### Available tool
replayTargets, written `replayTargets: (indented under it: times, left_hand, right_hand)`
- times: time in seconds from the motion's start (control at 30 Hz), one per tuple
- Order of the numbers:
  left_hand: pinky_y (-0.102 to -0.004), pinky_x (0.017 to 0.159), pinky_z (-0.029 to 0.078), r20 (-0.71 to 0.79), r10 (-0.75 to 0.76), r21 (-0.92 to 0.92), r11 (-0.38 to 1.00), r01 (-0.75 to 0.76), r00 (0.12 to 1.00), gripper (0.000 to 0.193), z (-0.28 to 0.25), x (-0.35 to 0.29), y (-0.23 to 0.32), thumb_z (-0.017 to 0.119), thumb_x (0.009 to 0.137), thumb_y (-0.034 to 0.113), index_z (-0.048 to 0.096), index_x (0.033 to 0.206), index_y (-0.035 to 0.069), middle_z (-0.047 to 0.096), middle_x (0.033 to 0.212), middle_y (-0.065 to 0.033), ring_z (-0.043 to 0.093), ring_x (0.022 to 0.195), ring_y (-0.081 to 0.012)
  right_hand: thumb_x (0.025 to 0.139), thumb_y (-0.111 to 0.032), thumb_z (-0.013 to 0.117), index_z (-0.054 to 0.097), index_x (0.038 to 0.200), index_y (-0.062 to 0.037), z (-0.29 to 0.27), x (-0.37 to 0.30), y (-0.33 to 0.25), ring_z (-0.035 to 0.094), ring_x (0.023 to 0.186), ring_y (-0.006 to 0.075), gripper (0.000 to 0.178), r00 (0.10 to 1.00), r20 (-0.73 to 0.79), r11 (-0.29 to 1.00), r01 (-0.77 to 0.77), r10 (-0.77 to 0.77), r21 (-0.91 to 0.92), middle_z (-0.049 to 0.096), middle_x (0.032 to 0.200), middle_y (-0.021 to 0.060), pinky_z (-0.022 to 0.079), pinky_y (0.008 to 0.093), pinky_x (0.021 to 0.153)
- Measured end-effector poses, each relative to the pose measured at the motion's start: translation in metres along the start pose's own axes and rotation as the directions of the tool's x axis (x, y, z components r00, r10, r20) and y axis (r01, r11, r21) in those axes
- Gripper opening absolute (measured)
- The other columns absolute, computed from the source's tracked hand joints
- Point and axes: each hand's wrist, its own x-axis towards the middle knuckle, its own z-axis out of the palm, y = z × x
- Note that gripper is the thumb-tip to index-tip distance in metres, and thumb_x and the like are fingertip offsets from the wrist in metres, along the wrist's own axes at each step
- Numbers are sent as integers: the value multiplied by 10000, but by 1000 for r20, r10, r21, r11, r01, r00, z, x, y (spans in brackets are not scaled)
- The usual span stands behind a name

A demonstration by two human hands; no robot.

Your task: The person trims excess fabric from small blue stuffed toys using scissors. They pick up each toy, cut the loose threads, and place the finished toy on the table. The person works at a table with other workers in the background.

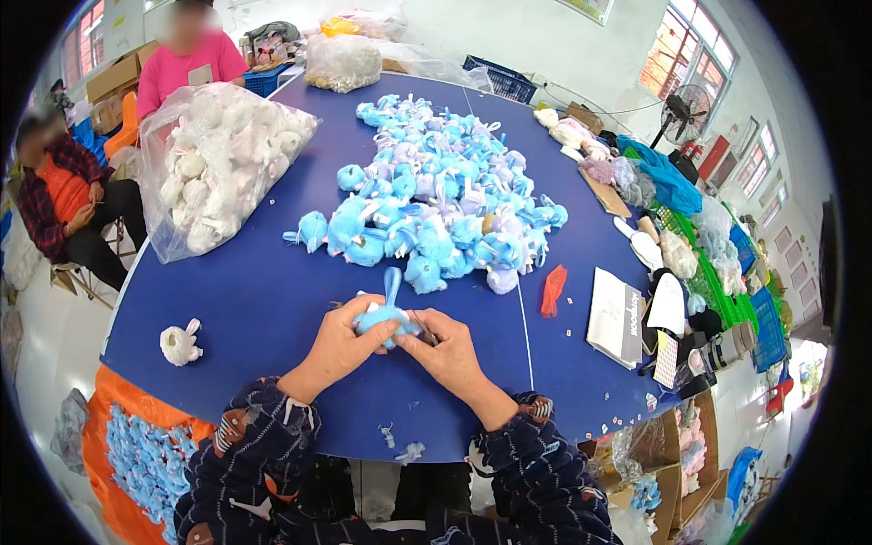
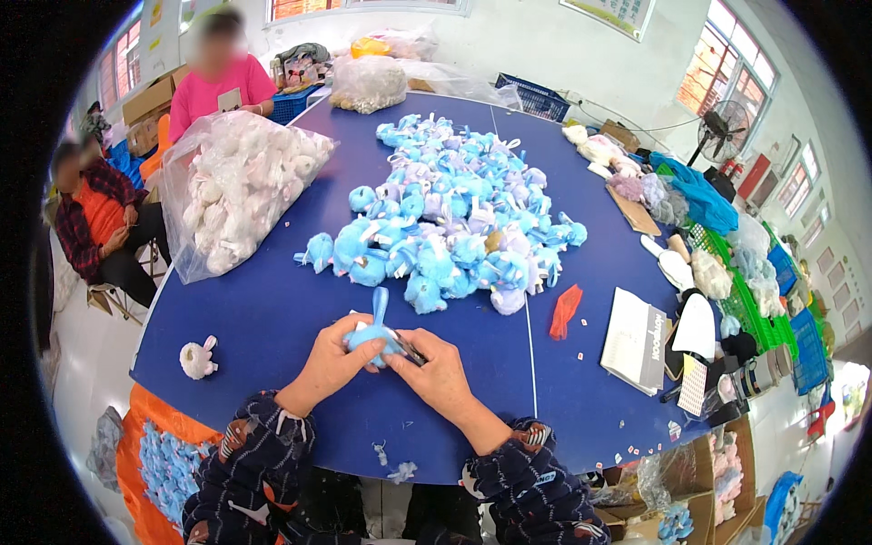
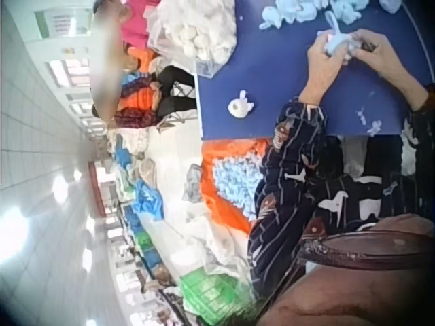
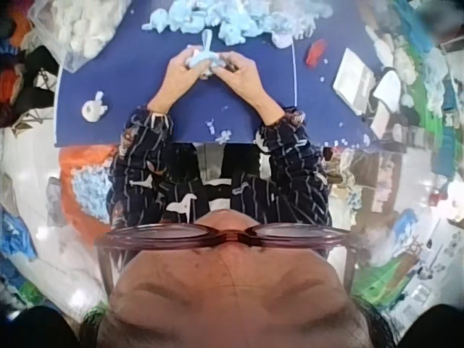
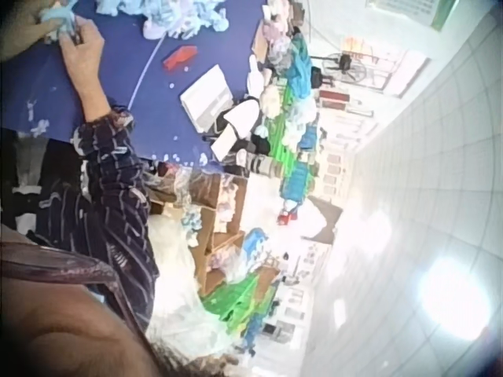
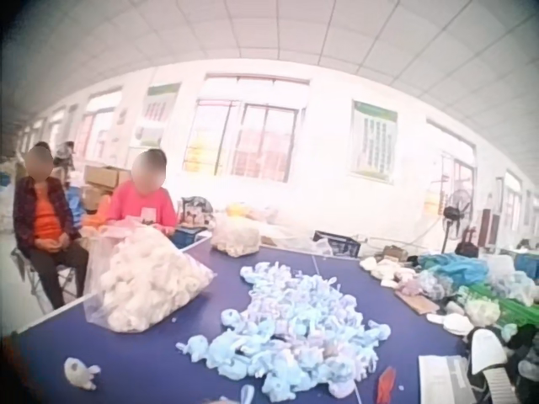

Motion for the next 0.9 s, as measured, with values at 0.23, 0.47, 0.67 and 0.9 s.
replayTargets:
  times: [0.23, 0.47, 0.67, 0.9]
  left_hand:
    - [-212, 506, 500, 51, -92, -179, 979, 100, 994, 296, -15, 3, 19, 547, 887, 215, 515, 1090, 2, 625, 846, -94, 617, 619, -133]
    - [-302, 521, 500, 174, 692, -980, 192, 54, 701, 515, -86, -27, 45, 418, 904, 468, 452, 1219, 62, 617, 895, -122, 603, 638, -178]
    - [-239, 621, 493, -36, -158, -264, 954, 143, 987, 195, -34, -1, 24, 545, 880, 168, 566, 1009, 24, 640, 873, -100, 618, 728, -155]
    - [-345, 818, 461, 152, 474, 644, 618, -451, 867, 464, 6, 1, -5, 689, 715, 99, 517, 1144, 59, 509, 1129, -133, 530, 994, -301]
  right_hand:
    - [803, -155, 655, 640, 926, -3, -7, 9, 7, 469, 527, 20, 196, 986, -35, 963, -149, 161, 224, 566, 687, -12, 354, 169, 460]
    - [742, -152, 679, 613, 927, -34, -22, 36, 42, 596, 725, 284, 230, 936, -277, 810, 14, -217, -587, 599, 791, 109, 466, 342, 638]
    - [749, -118, 636, 605, 822, -14, -24, 40, 58, 576, 610, 237, 131, 941, -256, 825, 40, -220, -563, 578, 690, 114, 435, 333, 563]
    - [769, -134, 619, 562, 774, 0, -11, 14, 4, 415, 560, 46, 146, 987, -59, 987, -145, 149, 67, 499, 606, -11, 356, 240, 499]
